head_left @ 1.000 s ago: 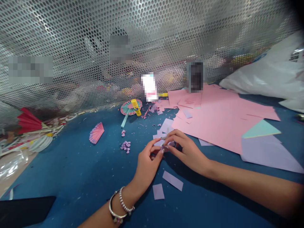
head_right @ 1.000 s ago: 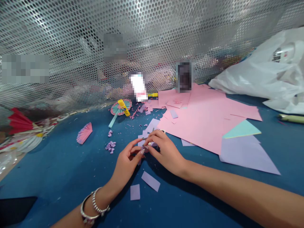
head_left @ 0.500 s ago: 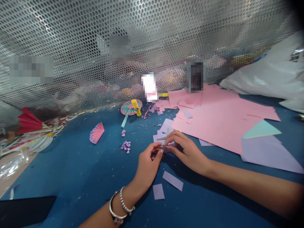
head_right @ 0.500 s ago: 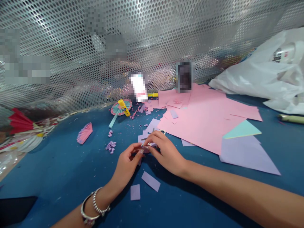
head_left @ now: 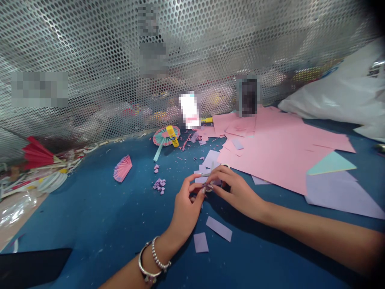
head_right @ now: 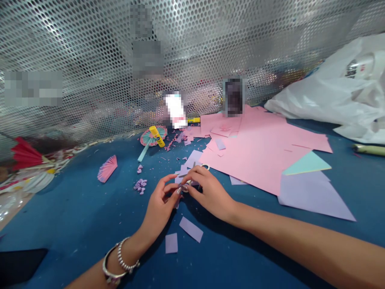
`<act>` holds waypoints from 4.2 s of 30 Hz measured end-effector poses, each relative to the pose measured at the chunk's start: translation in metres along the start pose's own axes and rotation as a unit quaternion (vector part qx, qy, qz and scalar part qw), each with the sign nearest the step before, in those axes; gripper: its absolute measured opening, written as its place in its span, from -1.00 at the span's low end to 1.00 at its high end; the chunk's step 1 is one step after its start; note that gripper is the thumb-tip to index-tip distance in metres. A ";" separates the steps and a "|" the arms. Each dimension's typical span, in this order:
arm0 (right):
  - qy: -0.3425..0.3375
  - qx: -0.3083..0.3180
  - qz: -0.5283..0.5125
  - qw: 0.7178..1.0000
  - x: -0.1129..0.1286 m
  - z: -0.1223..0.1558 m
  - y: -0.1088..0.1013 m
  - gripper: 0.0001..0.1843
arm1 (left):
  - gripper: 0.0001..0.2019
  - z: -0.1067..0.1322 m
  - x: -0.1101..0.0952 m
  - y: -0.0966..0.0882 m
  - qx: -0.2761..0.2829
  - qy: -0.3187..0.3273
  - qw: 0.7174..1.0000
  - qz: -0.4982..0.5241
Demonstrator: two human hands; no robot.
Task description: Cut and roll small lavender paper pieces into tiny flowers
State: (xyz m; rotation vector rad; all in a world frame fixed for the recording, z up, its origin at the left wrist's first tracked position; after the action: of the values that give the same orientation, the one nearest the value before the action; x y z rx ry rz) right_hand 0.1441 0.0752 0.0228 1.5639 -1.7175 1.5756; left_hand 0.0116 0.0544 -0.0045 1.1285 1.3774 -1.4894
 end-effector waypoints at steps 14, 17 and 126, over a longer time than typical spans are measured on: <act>-0.006 -0.007 -0.023 1.000 0.002 0.000 -0.002 -0.86 | -0.79 0.001 -0.003 0.003 0.023 -0.013 0.999 -0.036; -0.004 -0.005 -0.023 1.000 0.001 0.000 -0.001 -0.86 | -0.80 0.000 -0.005 0.002 0.022 -0.012 0.999 -0.030; -0.110 -0.036 0.033 0.993 0.017 0.007 -0.005 -0.82 | -0.76 0.001 -0.011 0.001 0.016 -0.007 0.998 0.060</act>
State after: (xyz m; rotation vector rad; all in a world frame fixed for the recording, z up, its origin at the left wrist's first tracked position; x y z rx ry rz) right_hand 0.1453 0.0618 0.0364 1.7150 -1.9368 1.3988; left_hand 0.0154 0.0535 0.0058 1.1967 1.2583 -1.4351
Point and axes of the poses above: each hand's wrist, its own z-axis away from the middle knuckle, its own y-axis out of the palm, x = y × z, the point moved 7 cm from there along -z, towards the middle knuckle, and after that the axes turned 2 degrees about -z, right-handed, at the moved point
